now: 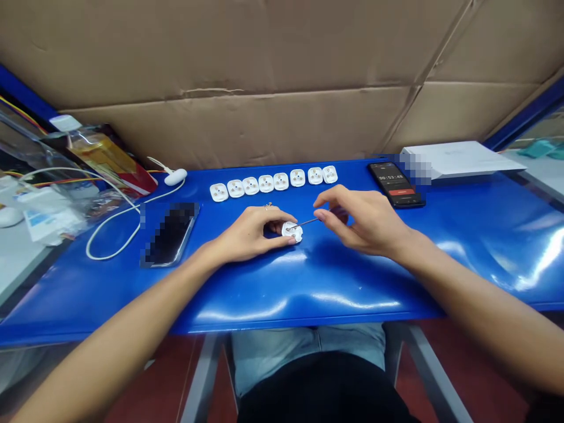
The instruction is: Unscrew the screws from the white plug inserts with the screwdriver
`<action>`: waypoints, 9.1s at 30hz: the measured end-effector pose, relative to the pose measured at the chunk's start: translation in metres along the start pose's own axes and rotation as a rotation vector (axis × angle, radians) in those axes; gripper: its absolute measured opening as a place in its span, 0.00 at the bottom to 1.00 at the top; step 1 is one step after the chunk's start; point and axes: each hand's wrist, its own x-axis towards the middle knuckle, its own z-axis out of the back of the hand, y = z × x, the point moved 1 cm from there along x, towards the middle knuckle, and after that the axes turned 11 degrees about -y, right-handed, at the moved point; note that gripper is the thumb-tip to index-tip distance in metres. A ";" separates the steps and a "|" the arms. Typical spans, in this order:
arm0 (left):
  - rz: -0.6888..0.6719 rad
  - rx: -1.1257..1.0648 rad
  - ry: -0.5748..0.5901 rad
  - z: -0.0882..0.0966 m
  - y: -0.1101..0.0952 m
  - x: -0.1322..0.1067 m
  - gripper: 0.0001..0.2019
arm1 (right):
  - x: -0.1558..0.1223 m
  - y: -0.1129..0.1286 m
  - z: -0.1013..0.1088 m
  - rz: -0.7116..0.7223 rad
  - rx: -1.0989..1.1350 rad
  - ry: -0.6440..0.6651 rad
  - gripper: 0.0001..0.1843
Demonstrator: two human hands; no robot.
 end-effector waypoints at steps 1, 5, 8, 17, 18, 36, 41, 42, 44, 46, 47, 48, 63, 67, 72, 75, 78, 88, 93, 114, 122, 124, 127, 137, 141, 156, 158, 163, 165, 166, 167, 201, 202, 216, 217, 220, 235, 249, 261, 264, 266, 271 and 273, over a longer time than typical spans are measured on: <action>0.000 -0.001 -0.001 0.000 0.000 0.000 0.19 | 0.000 0.000 0.000 0.016 0.004 -0.005 0.03; -0.001 -0.010 -0.004 0.000 -0.002 0.000 0.19 | 0.001 0.001 0.000 0.070 0.120 0.012 0.12; 0.004 -0.006 0.002 0.000 -0.003 0.000 0.18 | 0.000 0.001 0.000 0.016 0.091 0.022 0.11; 0.000 0.001 0.006 0.001 -0.003 0.000 0.19 | 0.000 0.000 0.001 0.074 0.163 0.054 0.11; 0.001 0.001 0.006 0.001 -0.004 0.000 0.19 | 0.000 0.000 0.001 0.071 0.166 0.062 0.10; -0.043 0.026 0.018 0.002 -0.003 0.000 0.20 | 0.002 0.000 -0.003 0.081 0.274 -0.025 0.16; -0.086 0.047 0.006 0.003 0.001 -0.001 0.21 | 0.004 -0.003 -0.001 0.066 0.214 -0.086 0.16; -0.088 0.051 0.008 0.003 0.001 -0.001 0.21 | 0.004 -0.004 -0.002 0.064 0.213 -0.074 0.16; -0.087 0.060 0.011 0.003 0.001 -0.001 0.21 | 0.002 -0.006 -0.004 0.063 0.230 -0.040 0.17; -0.083 0.067 0.013 0.003 0.000 -0.001 0.21 | 0.000 -0.008 -0.007 0.062 0.245 -0.013 0.17; -0.080 0.067 0.017 0.003 0.000 -0.001 0.21 | -0.001 -0.009 -0.008 0.060 0.248 -0.003 0.17; -0.079 0.066 0.019 0.003 0.000 -0.001 0.21 | -0.001 -0.010 -0.008 0.057 0.248 0.002 0.17; -0.157 -0.035 -0.155 0.009 -0.010 0.000 0.11 | -0.003 0.000 -0.001 0.019 0.357 -0.218 0.17; -0.179 -0.009 -0.187 0.011 -0.004 0.001 0.11 | -0.003 0.000 -0.001 0.033 0.333 -0.233 0.17; -0.183 0.225 -0.150 0.015 0.025 0.003 0.14 | -0.001 -0.002 -0.001 0.027 0.321 -0.246 0.15; -0.172 0.282 -0.123 0.017 0.039 0.004 0.16 | 0.000 -0.002 -0.001 0.013 0.306 -0.216 0.15; -0.145 0.314 -0.151 0.019 0.041 0.004 0.17 | 0.000 -0.003 -0.002 0.010 0.297 -0.197 0.14; -0.113 0.263 -0.280 0.027 0.018 0.003 0.17 | 0.002 -0.005 -0.001 0.046 0.299 -0.170 0.13; -0.175 0.166 -0.099 0.018 0.003 0.000 0.23 | 0.001 -0.007 -0.004 0.058 0.300 -0.114 0.12; -0.137 0.107 0.010 0.010 -0.001 -0.001 0.19 | 0.000 -0.011 -0.008 0.061 0.249 -0.063 0.13; -0.127 0.116 0.019 0.010 -0.001 0.000 0.20 | -0.001 -0.013 -0.008 0.015 0.228 -0.066 0.12; -0.125 0.116 0.018 0.010 0.000 0.000 0.20 | -0.001 -0.013 -0.008 -0.007 0.227 -0.058 0.12; -0.122 0.111 0.015 0.010 0.000 0.000 0.20 | -0.002 -0.013 -0.009 -0.028 0.234 -0.044 0.11; -0.118 0.112 0.017 0.010 -0.002 -0.001 0.19 | -0.001 -0.011 -0.008 0.029 0.223 -0.073 0.11; -0.116 0.111 0.020 0.010 -0.002 -0.001 0.19 | -0.002 -0.011 -0.008 0.062 0.141 -0.054 0.09; -0.072 0.034 0.023 0.009 -0.001 -0.001 0.19 | 0.000 -0.014 0.006 0.061 0.113 0.210 0.10; -0.073 0.038 0.020 0.009 -0.001 0.000 0.19 | -0.001 -0.016 0.004 0.043 0.040 0.174 0.09; -0.067 0.050 0.023 0.009 0.000 0.000 0.19 | 0.000 -0.012 0.001 0.037 0.074 0.120 0.07; -0.070 0.053 0.025 0.009 0.001 -0.001 0.20 | 0.000 -0.009 0.002 0.028 0.130 0.126 0.11; -0.075 0.053 0.025 0.009 0.001 -0.001 0.20 | 0.000 -0.008 0.002 0.019 0.130 0.128 0.12; -0.081 0.053 0.026 0.009 0.001 -0.001 0.20 | 0.000 -0.008 0.003 0.009 0.109 0.126 0.11; -0.110 0.057 0.040 0.010 0.000 -0.001 0.19 | -0.003 -0.011 -0.001 -0.112 0.000 0.026 0.11; -0.109 0.057 0.040 0.010 0.000 -0.001 0.19 | -0.003 -0.011 -0.001 -0.117 -0.017 0.018 0.10; -0.099 0.049 0.040 0.010 -0.001 -0.001 0.19 | -0.003 -0.007 0.000 -0.040 0.010 -0.001 0.11; -0.099 0.050 0.041 0.010 -0.001 -0.001 0.19 | -0.002 -0.006 0.001 -0.025 0.043 0.011 0.13; -0.101 0.053 0.038 0.010 0.000 -0.001 0.19 | -0.001 -0.005 0.002 -0.023 0.047 0.042 0.11; -0.115 0.058 0.038 0.010 0.000 -0.002 0.19 | -0.001 -0.008 0.001 0.007 -0.030 0.013 0.03; -0.124 0.063 0.044 0.010 0.001 -0.001 0.19 | -0.002 -0.010 0.000 0.053 -0.011 0.027 0.05; -0.170 0.026 0.023 0.011 0.005 -0.003 0.24 | 0.000 -0.009 0.003 0.107 0.063 -0.072 0.09; -0.211 -0.011 -0.040 0.010 0.004 -0.002 0.20 | -0.001 -0.007 0.002 0.122 0.094 -0.107 0.11; -0.251 -0.027 -0.087 0.010 0.004 -0.001 0.13 | -0.001 -0.006 0.002 0.132 0.111 -0.107 0.10; -0.313 0.003 -0.220 0.010 0.010 0.002 0.07 | -0.001 -0.006 0.001 0.120 0.092 -0.123 0.09; -0.271 0.036 -0.266 0.013 0.016 0.003 0.07 | -0.001 -0.007 0.001 0.107 0.078 -0.143 0.09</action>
